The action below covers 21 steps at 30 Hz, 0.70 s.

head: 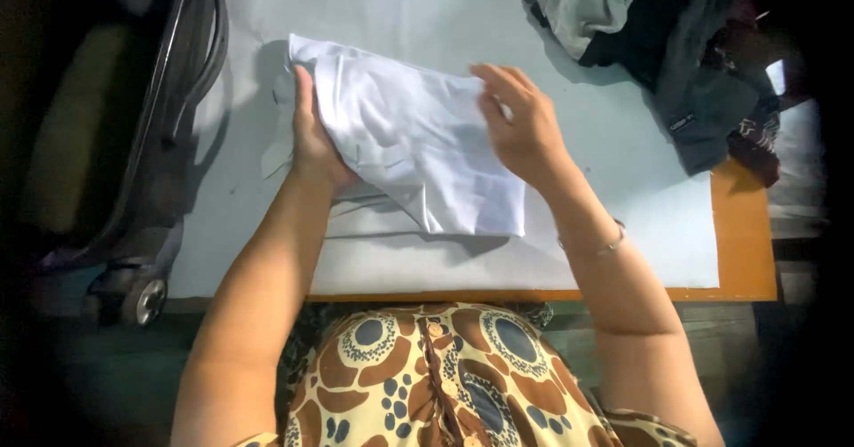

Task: The person folds a white shirt on a white-covered table. They smooth the fabric, fold the sleeves inward, fold the shirt in half lengthwise, then fold it into a compact rectangle and press it flat.

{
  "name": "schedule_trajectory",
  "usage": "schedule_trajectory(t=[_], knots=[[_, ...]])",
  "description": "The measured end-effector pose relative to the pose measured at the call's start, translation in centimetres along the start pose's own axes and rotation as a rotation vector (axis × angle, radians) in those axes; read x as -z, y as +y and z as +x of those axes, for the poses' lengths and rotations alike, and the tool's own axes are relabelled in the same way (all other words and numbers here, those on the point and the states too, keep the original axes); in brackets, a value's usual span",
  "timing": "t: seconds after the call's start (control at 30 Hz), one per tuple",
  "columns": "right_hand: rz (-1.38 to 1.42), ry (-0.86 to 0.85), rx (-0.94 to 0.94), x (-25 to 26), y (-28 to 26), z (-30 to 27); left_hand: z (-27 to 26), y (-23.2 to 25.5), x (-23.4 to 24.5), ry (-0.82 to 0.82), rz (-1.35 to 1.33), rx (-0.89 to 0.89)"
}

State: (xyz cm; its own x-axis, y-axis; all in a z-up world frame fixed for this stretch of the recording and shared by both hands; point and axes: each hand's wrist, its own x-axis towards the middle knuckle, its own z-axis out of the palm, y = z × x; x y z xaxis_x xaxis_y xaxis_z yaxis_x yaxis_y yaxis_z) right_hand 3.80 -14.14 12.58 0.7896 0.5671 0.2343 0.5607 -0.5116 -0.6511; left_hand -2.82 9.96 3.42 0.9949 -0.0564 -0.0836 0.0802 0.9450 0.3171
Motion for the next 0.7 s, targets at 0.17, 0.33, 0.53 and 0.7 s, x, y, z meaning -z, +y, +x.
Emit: schedule_trajectory(t=[0.17,0.33,0.53,0.7], knots=[[-0.094,0.073,0.085,-0.8,6.6,-3.5,0.9,0.4,1.8,0.056,0.116,0.071],[-0.067,0.223,-0.019,-2.5,11.2,-3.0,0.3,2.5,0.3,-0.03,0.09,0.093],[0.054,0.14,-0.212,-0.8,14.0,-0.3,0.8,4.5,3.2,0.185,0.2,0.046],[0.3,-0.005,-0.56,1.4,9.7,2.9,1.6,4.5,5.2,0.216,0.14,0.078]])
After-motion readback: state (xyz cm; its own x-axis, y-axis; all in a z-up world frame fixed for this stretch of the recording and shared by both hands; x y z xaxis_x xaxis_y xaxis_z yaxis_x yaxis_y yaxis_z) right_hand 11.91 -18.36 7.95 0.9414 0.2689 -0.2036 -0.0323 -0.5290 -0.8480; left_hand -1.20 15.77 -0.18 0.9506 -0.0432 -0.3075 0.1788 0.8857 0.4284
